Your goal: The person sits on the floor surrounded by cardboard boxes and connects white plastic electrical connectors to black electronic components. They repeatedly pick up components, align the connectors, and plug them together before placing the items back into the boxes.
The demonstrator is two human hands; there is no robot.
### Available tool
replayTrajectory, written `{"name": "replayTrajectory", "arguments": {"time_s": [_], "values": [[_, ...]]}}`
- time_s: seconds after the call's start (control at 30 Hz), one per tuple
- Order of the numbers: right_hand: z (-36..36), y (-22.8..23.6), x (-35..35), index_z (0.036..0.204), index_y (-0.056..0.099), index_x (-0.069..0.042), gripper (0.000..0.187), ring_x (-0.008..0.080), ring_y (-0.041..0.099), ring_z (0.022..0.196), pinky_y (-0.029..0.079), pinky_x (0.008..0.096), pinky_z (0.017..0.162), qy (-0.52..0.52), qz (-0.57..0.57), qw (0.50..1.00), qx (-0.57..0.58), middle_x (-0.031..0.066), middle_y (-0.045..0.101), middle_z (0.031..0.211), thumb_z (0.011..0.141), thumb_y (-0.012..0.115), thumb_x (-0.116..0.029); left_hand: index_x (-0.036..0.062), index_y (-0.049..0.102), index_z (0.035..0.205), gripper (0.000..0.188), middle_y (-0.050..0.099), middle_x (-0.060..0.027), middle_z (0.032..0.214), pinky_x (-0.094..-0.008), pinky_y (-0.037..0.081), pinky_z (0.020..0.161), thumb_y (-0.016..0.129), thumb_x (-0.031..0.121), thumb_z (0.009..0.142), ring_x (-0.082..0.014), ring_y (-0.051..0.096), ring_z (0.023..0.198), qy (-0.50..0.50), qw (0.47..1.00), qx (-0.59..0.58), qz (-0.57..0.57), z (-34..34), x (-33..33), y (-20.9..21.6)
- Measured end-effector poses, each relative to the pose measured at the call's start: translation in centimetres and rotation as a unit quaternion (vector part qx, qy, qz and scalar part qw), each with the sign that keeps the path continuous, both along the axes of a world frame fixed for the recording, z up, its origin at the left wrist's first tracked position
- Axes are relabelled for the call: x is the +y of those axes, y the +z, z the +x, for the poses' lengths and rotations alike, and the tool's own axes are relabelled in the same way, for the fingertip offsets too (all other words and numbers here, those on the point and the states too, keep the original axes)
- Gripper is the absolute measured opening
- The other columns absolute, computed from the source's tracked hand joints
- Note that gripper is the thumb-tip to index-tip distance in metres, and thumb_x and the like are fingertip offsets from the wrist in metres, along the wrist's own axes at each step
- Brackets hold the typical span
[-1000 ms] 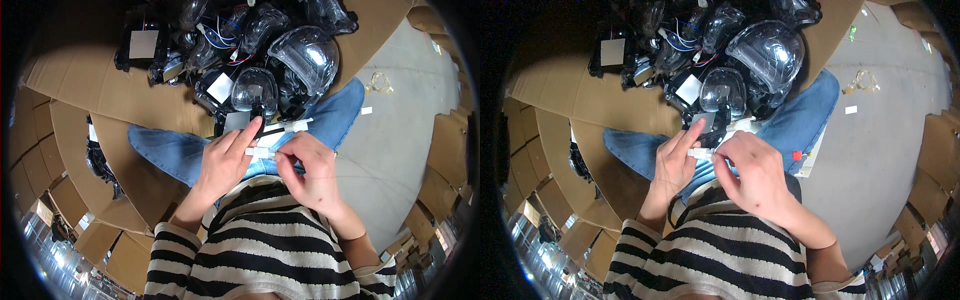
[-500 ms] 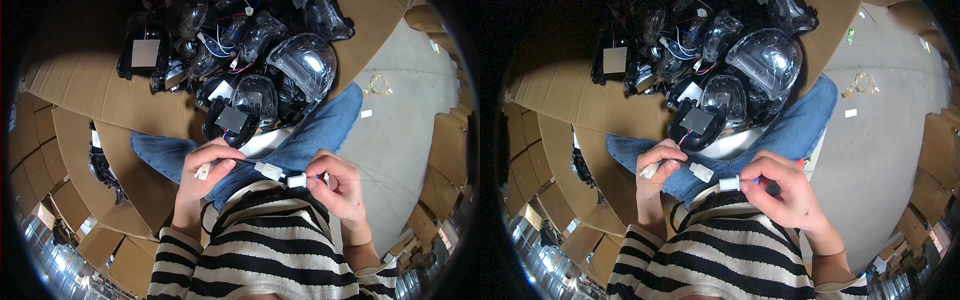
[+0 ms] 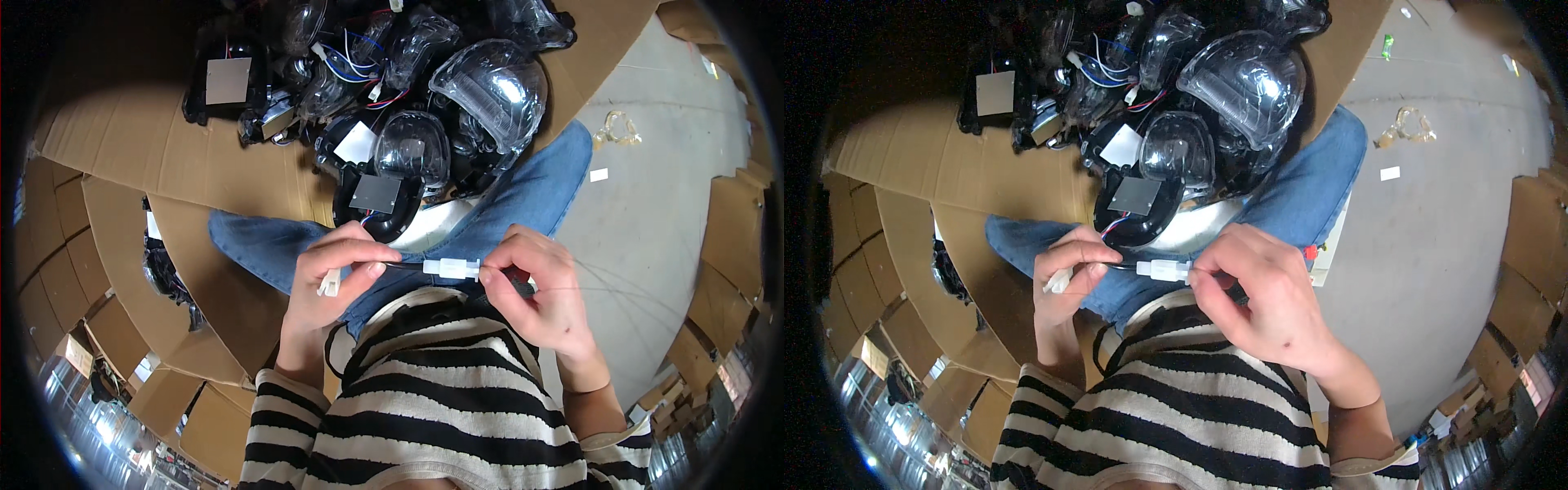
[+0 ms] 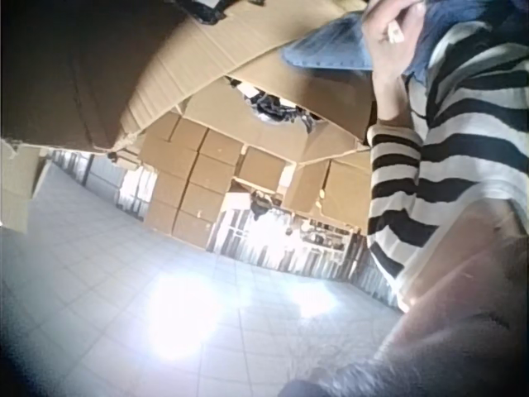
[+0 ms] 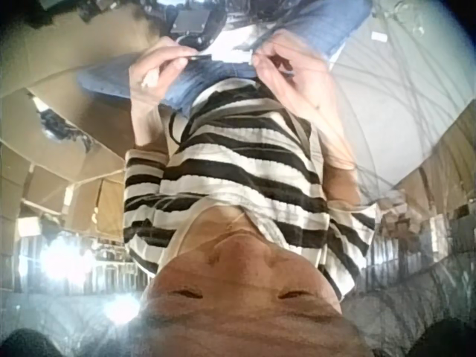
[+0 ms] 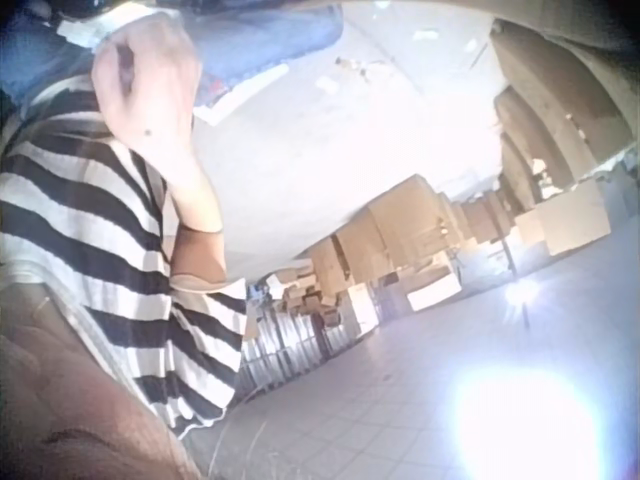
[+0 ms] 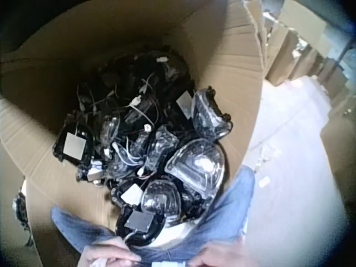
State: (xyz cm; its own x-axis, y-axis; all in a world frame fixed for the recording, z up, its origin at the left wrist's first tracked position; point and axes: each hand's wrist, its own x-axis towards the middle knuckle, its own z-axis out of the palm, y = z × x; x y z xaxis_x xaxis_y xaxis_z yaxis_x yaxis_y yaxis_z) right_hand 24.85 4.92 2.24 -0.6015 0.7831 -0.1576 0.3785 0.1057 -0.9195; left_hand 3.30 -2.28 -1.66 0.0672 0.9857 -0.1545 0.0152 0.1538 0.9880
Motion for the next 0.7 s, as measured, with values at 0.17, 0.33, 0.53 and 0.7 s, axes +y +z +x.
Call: {"name": "replayTrajectory", "arguments": {"time_s": [0.17, 0.33, 0.53, 0.7], "values": [[0.6, 0.3, 0.4, 0.070, 0.052, 0.000, 0.002, 0.0104, 0.047, 0.056, 0.035, 0.0216, 0.049, -0.035, -0.078, 0.996, 0.037, 0.0037, 0.050, 0.064, 0.071, 0.054, -0.001, -0.0011, 0.062, 0.079, 0.012, 0.053, -0.0069, 0.070, -0.0232, 0.035, 0.055, 0.054, 0.002, 0.071, -0.0140, 0.046, 0.062, 0.143, 0.988, 0.044, 0.031, -1.8, -1.8, 1.4], [2.9, 0.0, 0.3, 0.070, 0.053, -0.001, 0.003, 0.0068, 0.046, 0.057, 0.035, 0.0187, 0.050, -0.108, -0.143, 0.983, 0.049, 0.0025, 0.051, 0.067, 0.073, 0.052, 0.000, -0.0027, 0.052, 0.095, 0.025, 0.054, -0.0101, 0.082, -0.0301, 0.041, 0.074, 0.052, 0.017, 0.078, -0.0167, 0.050, 0.076, 0.573, 0.792, 0.098, 0.185, -15.0, -12.0, 7.5], [2.3, -0.9, -0.6, 0.072, 0.053, -0.001, 0.001, 0.0090, 0.041, 0.055, 0.032, 0.0212, 0.048, -0.028, -0.117, 0.992, 0.030, 0.0031, 0.050, 0.066, 0.072, 0.053, -0.001, -0.0021, 0.053, 0.103, 0.028, 0.059, -0.0088, 0.094, -0.0238, 0.043, 0.077, 0.049, 0.018, 0.084, -0.0147, 0.054, 0.086, 0.540, 0.550, 0.638, 0.011, -22.6, -16.0, 10.7], [2.3, -1.3, -1.1, 0.072, 0.053, -0.001, 0.001, 0.0113, 0.043, 0.055, 0.033, 0.0222, 0.048, -0.037, -0.116, 0.992, 0.036, 0.0042, 0.050, 0.066, 0.071, 0.054, -0.001, 0.0002, 0.048, 0.108, 0.034, 0.050, -0.0114, 0.105, -0.0284, 0.040, 0.080, 0.057, 0.010, 0.077, -0.0190, 0.050, 0.092, 0.276, 0.639, 0.717, 0.040, -22.5, -12.0, -1.1]]}}
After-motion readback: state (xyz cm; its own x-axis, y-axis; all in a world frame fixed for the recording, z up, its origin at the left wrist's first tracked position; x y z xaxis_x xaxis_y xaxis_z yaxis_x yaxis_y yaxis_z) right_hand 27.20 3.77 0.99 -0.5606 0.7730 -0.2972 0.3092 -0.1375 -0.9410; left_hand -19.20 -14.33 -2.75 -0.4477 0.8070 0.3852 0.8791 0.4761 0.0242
